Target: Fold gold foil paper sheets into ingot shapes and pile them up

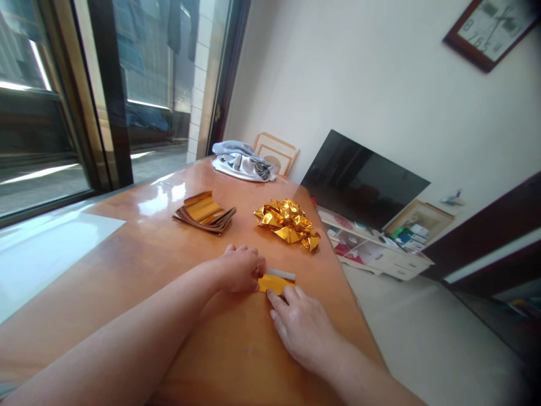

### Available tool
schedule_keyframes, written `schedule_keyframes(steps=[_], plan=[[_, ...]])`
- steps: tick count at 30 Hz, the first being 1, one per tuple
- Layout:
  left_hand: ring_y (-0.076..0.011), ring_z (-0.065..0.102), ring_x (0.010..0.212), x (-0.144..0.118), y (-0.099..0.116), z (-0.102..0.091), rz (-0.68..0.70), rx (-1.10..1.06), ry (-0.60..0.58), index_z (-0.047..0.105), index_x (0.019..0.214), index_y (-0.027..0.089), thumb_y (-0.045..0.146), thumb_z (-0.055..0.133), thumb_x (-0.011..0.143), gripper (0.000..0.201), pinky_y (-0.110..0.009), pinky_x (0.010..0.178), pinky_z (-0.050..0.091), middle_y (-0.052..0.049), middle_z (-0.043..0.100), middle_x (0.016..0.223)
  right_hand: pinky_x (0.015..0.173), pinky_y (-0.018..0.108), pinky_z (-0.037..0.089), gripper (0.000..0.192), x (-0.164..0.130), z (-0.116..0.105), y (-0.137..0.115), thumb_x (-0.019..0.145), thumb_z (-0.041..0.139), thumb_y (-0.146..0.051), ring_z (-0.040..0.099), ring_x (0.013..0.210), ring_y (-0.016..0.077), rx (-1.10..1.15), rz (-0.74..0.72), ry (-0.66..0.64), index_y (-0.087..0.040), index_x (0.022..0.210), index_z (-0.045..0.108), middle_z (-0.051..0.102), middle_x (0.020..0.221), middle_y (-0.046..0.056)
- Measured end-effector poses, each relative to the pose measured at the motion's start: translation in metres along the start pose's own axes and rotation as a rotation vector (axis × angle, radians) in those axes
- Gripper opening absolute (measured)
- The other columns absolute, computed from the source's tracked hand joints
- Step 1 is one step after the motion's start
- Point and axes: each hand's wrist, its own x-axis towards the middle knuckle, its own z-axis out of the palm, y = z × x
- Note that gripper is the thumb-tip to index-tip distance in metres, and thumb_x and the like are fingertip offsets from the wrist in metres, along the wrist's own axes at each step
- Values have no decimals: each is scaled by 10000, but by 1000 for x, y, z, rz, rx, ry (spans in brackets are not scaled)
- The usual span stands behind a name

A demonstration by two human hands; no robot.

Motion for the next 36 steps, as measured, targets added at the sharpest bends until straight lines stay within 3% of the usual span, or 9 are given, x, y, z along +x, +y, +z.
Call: schedule_keyframes(steps=[8,15,23,36], plan=[[-300,570,1031,0,-7,-3,21,-24,-34,697,999,341,347,622,725,284,-466,884,402,-50,636,1069,756,357,490,354,11,-8,-3,972,492,-338,595,940,260,-43,-43,-16,-320,1316,575,631,1054,97],[-304,572,1009,4,1,5,-22,-7,67,696,901,286,488,624,764,254,-468,870,398,-64,648,1006,839,403,489,440,8,-3,2,990,471,-431,566,1002,277,-3,-55,10,-317,1412,525,620,1143,108],[-295,576,1004,4,5,8,-44,33,89,686,887,273,460,669,732,244,-435,844,396,-71,659,1012,873,391,456,392,-4,2,8,1023,412,-404,552,1003,260,51,50,21,-248,1315,622,647,1074,95],[-286,588,964,5,7,9,-32,89,118,685,880,272,447,629,751,225,-435,823,391,-75,667,986,834,409,376,361,-28,8,26,1021,418,-405,536,964,262,0,211,53,-296,1277,647,659,1025,84]])
